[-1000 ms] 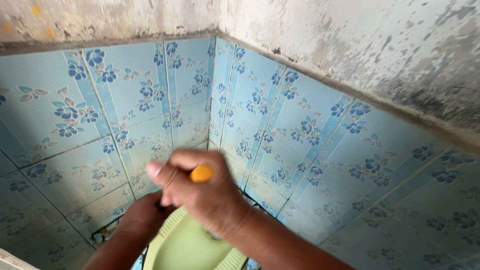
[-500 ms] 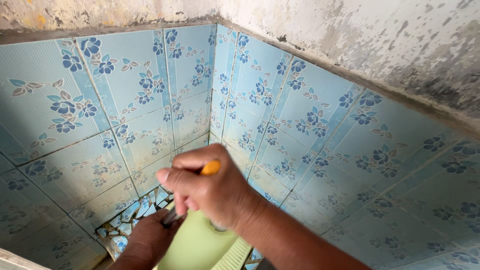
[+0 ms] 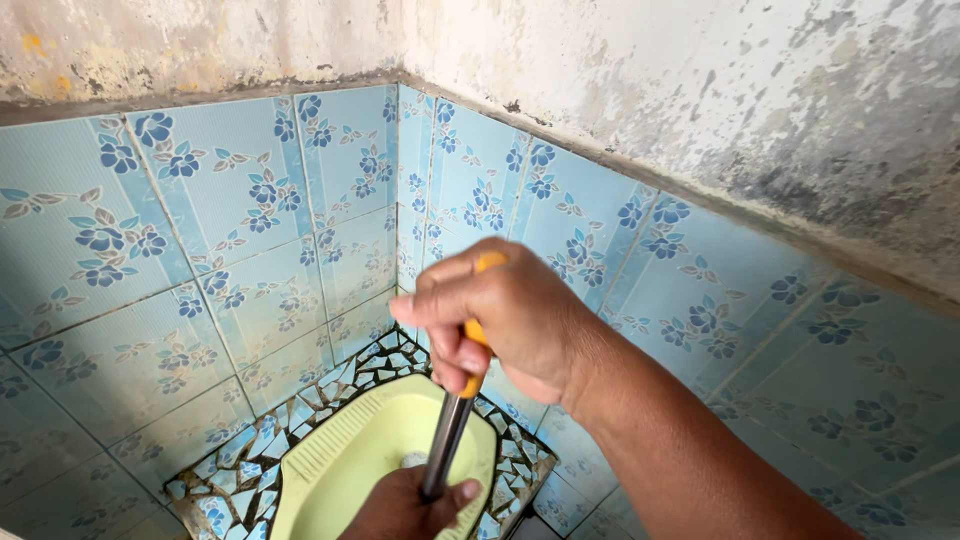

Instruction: The person scrubs the interior of a squat toilet using a long-handled brush, reaching different areas of the bowl and the drain.

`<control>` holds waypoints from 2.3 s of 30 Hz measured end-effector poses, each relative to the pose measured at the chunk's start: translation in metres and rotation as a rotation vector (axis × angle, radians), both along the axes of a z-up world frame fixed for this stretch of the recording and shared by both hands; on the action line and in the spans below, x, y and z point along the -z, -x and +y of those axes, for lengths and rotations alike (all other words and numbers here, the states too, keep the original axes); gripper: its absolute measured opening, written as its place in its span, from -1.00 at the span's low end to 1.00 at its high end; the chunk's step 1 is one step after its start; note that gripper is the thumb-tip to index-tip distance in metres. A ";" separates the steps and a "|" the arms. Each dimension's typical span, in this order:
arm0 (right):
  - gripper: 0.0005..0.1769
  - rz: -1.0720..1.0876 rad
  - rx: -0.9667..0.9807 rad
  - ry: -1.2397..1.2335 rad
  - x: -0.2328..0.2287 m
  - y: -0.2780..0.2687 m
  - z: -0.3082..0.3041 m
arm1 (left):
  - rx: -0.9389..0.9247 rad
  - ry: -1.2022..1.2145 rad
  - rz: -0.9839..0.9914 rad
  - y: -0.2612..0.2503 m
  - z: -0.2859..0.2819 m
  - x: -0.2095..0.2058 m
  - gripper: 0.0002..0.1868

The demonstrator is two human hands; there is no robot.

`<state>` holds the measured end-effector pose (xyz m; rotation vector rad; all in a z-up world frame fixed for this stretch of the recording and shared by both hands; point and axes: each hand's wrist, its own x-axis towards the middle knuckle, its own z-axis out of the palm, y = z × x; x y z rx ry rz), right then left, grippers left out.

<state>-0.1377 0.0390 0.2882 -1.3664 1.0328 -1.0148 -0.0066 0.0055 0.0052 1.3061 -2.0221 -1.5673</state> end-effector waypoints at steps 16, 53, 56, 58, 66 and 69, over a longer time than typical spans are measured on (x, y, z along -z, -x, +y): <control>-0.49 0.061 0.310 0.535 0.016 -0.055 -0.019 | -0.294 0.282 -0.102 -0.042 -0.074 -0.079 -0.62; -0.54 0.017 0.296 0.252 -0.027 0.001 0.003 | 0.067 0.081 -0.062 0.021 -0.014 -0.110 -0.33; -0.52 -0.017 0.322 0.386 -0.037 -0.005 0.008 | -0.011 0.057 -0.030 0.021 -0.018 -0.122 -0.43; -0.54 0.042 0.336 0.370 -0.035 -0.013 0.012 | -0.093 0.114 -0.015 0.009 -0.026 -0.118 -0.48; -0.57 -0.087 0.160 0.348 0.050 -0.063 -0.009 | -0.409 0.262 -0.217 -0.091 -0.076 -0.064 -0.56; -0.62 -0.019 0.074 0.273 0.089 -0.084 -0.012 | -0.355 0.094 -0.370 -0.120 -0.089 -0.016 -0.63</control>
